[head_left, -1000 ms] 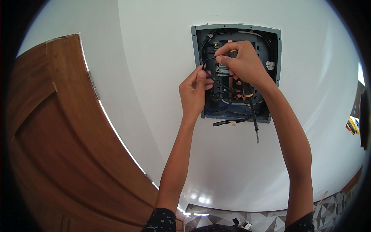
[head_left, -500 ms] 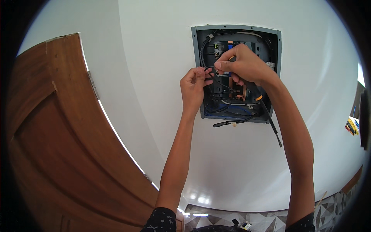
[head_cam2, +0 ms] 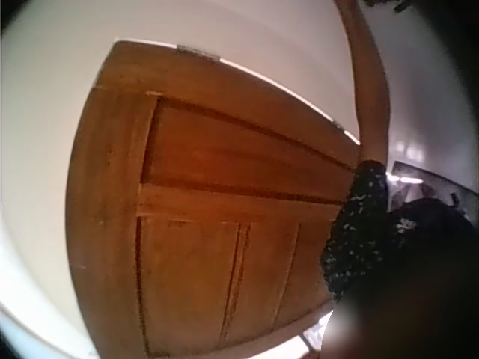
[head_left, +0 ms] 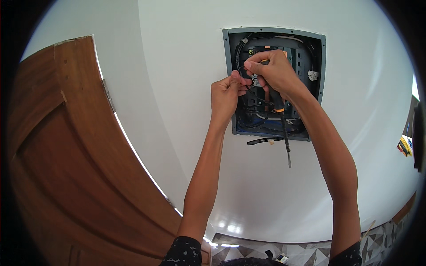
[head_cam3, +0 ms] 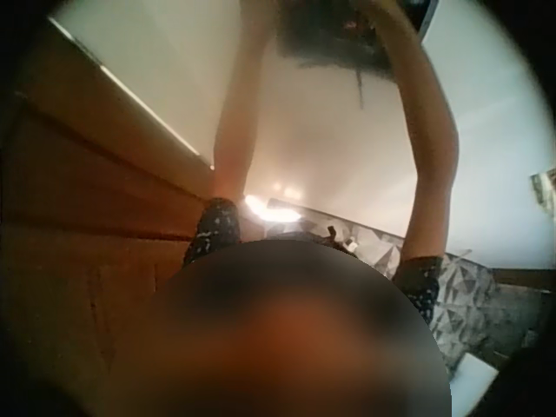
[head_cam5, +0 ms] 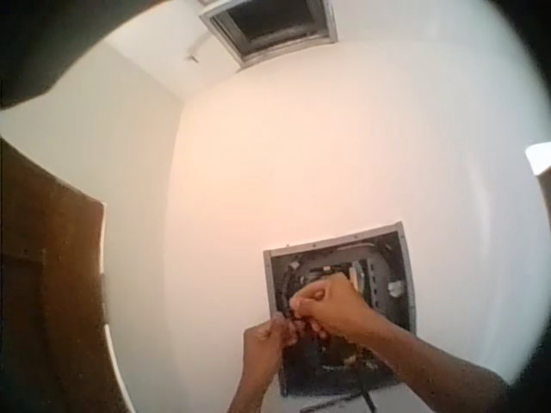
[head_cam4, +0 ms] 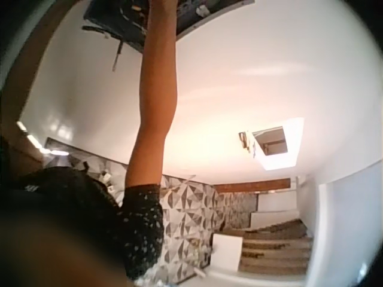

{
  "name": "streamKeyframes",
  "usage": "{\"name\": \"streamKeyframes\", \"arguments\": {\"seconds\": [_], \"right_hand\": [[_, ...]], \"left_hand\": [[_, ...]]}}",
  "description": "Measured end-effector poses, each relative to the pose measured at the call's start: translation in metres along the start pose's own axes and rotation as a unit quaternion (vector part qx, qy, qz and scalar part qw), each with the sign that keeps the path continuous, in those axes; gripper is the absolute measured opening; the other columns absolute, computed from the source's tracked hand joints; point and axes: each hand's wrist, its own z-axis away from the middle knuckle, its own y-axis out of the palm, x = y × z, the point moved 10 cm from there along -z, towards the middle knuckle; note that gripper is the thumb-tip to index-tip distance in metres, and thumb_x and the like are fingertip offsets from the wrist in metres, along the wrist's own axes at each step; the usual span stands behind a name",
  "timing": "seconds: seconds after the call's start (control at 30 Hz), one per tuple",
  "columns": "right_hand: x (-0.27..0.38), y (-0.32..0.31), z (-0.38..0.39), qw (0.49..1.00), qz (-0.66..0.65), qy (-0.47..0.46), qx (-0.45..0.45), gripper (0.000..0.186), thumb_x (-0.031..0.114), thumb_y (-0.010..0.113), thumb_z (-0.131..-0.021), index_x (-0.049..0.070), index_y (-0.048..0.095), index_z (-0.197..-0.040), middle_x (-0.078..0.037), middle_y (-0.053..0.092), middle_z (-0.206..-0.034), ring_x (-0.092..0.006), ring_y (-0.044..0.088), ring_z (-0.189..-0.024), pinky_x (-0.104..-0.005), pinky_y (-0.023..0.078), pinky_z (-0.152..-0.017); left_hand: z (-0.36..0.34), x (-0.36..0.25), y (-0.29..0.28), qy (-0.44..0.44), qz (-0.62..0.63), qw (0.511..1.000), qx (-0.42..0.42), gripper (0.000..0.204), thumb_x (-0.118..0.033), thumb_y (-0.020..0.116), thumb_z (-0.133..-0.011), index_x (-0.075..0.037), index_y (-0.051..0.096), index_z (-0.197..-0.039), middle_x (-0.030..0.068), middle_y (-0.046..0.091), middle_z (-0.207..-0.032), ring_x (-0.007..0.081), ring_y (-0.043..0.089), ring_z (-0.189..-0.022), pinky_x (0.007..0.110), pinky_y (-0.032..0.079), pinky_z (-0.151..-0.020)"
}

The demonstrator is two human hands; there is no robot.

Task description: The person is repairing or adjusting the internal wiring and components of an electrical panel on the ceiling using a screwdriver.

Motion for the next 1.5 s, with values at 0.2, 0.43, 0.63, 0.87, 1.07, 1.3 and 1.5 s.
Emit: {"name": "streamKeyframes", "arguments": {"seconds": [0.2,0.43,0.63,0.87,1.07,1.3,1.5], "right_hand": [[0.008,0.009,-0.009,1.000,-0.002,-0.008,0.025,0.025,0.017,0.071,-0.093,-0.007,0.072,-0.101,-0.009,0.068,-0.077,-0.0095,0.054,-0.049,-0.0251,0.044,-0.043],[0.010,-0.012,0.005,0.999,0.028,0.010,0.022,0.027,0.019,0.071,-0.093,-0.005,0.073,-0.105,-0.008,0.070,-0.078,-0.0068,0.052,-0.050,-0.0229,0.042,-0.042],[0.005,-0.037,0.009,0.998,0.065,-0.019,-0.014,0.025,0.015,0.072,-0.090,-0.004,0.074,-0.105,-0.008,0.070,-0.077,-0.0076,0.055,-0.050,-0.0231,0.044,-0.044],[0.011,-0.050,0.025,0.990,0.132,-0.024,-0.052,0.023,0.014,0.068,-0.091,-0.002,0.075,-0.105,-0.006,0.066,-0.067,-0.0096,0.058,-0.050,-0.0253,0.048,-0.045],[0.010,-0.014,0.021,0.992,0.127,-0.019,0.004,0.029,0.020,0.067,-0.094,-0.003,0.074,-0.110,-0.006,0.068,-0.073,-0.0085,0.056,-0.047,-0.0230,0.045,-0.043],[0.011,0.000,0.014,0.998,0.062,0.005,0.017,0.028,0.022,0.066,-0.096,-0.004,0.074,-0.098,-0.004,0.066,-0.072,-0.0088,0.055,-0.047,-0.0243,0.046,-0.043],[-0.012,0.004,0.006,0.996,0.074,0.047,0.007,0.026,0.023,0.066,-0.096,-0.002,0.072,-0.090,-0.002,0.062,-0.067,-0.0074,0.056,-0.048,-0.0234,0.046,-0.046]], "left_hand": [[0.001,-0.002,0.004,-0.001,0.048,0.999,0.020,0.060,-0.054,0.050,-0.103,0.001,0.069,-0.091,0.0104,0.073,-0.090,0.0177,0.071,-0.086,0.032,0.058,-0.081],[0.015,-0.026,-0.026,0.096,-0.137,0.985,-0.051,0.026,-0.026,0.068,-0.098,-0.003,0.073,-0.109,0.0097,0.071,-0.106,0.0159,0.070,-0.087,0.029,0.059,-0.069],[0.026,-0.077,-0.018,0.245,-0.211,0.942,-0.087,0.022,-0.013,0.072,-0.093,-0.007,0.074,-0.114,0.0092,0.072,-0.098,0.0180,0.070,-0.077,0.030,0.059,-0.065],[0.002,-0.083,-0.005,0.240,-0.355,0.903,0.004,0.024,0.000,0.066,-0.092,-0.008,0.074,-0.114,0.0085,0.074,-0.091,0.0164,0.071,-0.079,0.028,0.056,-0.069],[-0.014,-0.026,-0.028,0.112,-0.123,0.986,0.032,0.018,-0.002,0.063,-0.097,0.001,0.072,-0.112,0.0071,0.074,-0.094,0.0124,0.070,-0.086,0.026,0.054,-0.076],[-0.013,-0.031,-0.017,0.071,-0.024,0.995,0.061,0.019,-0.008,0.064,-0.100,0.000,0.071,-0.115,0.0045,0.073,-0.092,0.0122,0.068,-0.087,0.026,0.055,-0.076],[-0.010,-0.028,-0.015,0.088,-0.097,0.991,0.029,0.018,-0.007,0.063,-0.099,0.000,0.074,-0.112,0.0062,0.074,-0.089,0.0115,0.068,-0.082,0.026,0.055,-0.075]]}}
